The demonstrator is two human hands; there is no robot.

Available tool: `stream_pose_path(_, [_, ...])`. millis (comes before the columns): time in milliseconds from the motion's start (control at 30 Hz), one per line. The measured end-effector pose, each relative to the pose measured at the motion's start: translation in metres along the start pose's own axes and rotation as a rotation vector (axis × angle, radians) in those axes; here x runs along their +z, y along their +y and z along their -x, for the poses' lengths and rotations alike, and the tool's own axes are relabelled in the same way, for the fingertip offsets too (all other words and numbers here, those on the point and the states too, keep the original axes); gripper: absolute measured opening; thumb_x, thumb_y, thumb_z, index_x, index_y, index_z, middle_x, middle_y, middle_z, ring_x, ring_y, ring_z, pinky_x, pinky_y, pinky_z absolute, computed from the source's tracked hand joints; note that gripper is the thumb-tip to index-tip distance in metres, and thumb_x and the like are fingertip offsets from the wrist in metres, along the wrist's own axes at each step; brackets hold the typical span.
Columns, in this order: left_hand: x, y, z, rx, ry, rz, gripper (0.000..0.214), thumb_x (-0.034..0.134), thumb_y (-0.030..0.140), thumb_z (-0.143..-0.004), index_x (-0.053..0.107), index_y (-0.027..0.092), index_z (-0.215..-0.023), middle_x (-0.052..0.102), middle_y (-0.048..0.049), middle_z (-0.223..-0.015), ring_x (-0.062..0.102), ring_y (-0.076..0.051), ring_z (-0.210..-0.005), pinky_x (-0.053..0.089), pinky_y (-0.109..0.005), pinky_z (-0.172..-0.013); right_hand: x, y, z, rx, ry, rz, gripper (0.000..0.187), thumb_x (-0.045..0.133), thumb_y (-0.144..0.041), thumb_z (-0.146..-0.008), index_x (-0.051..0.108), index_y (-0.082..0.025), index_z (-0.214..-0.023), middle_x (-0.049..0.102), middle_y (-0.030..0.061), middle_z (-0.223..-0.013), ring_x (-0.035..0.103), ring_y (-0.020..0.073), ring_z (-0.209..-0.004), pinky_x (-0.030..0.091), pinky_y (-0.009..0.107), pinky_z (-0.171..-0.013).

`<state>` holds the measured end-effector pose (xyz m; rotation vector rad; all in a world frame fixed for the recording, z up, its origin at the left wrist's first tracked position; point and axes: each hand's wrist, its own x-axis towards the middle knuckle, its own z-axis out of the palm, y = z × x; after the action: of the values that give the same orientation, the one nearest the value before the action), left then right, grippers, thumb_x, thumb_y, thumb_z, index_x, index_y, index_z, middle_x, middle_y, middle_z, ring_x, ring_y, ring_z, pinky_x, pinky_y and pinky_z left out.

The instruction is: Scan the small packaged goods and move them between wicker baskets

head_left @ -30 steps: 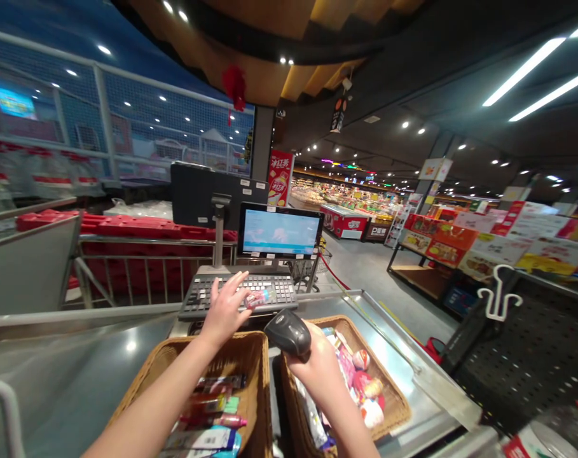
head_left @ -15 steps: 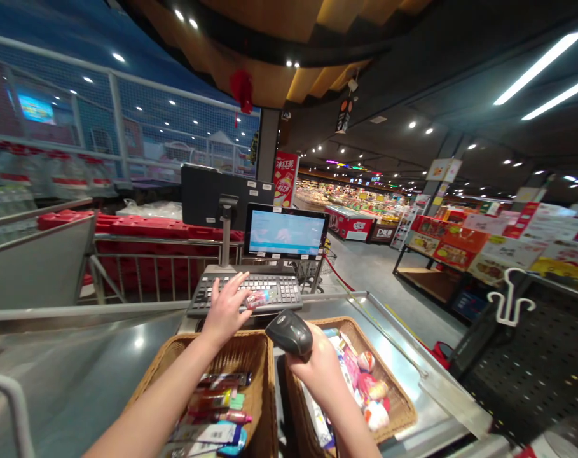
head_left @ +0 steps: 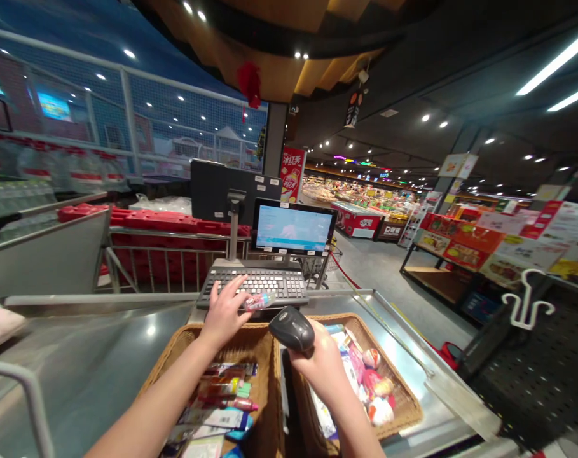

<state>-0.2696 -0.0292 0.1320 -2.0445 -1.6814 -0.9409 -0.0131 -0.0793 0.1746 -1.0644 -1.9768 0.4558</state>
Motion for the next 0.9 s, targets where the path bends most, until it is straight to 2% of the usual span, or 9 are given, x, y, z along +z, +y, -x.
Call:
stream_pose_path(367, [0.012, -0.02, 0.053, -0.044, -0.198, 0.034, 0.014, 0.062, 0.023, -0.077, 0.064, 0.025, -0.091, 0.044, -0.0103, -0.149, 0.039, -0.031, -0.139, 0.013, -0.065, -0.114, 0.01, 0.001, 0.0, 0.0, -0.06, 0.011, 0.028, 0.059, -0.012, -0.07, 0.068, -0.019, -0.095, 0.07, 0.0061, -0.096, 0.064, 0.0239, -0.091, 0.05, 0.034, -0.083])
stream_pose_path(567, [0.023, -0.027, 0.085, -0.035, -0.326, 0.053, 0.014, 0.064, 0.019, -0.072, 0.062, 0.023, -0.086, 0.046, -0.01, -0.148, 0.039, -0.03, -0.139, 0.013, -0.064, -0.115, 0.018, 0.001, 0.001, 0.005, -0.066, 0.007, 0.035, 0.06, -0.013, -0.069, 0.068, -0.019, -0.103, 0.07, 0.0072, -0.103, 0.064, 0.0249, -0.098, 0.049, 0.035, -0.088])
stream_pose_path(900, [0.029, -0.025, 0.114, -0.033, -0.522, 0.087, 0.017, 0.069, 0.024, -0.07, 0.065, 0.023, -0.087, 0.047, -0.009, -0.148, 0.038, -0.029, -0.139, 0.011, -0.061, -0.117, 0.03, -0.002, 0.003, 0.003, -0.086, 0.008, 0.027, 0.059, -0.012, -0.068, 0.067, -0.02, -0.092, 0.07, 0.0056, -0.095, 0.064, 0.0235, -0.091, 0.049, 0.032, -0.081])
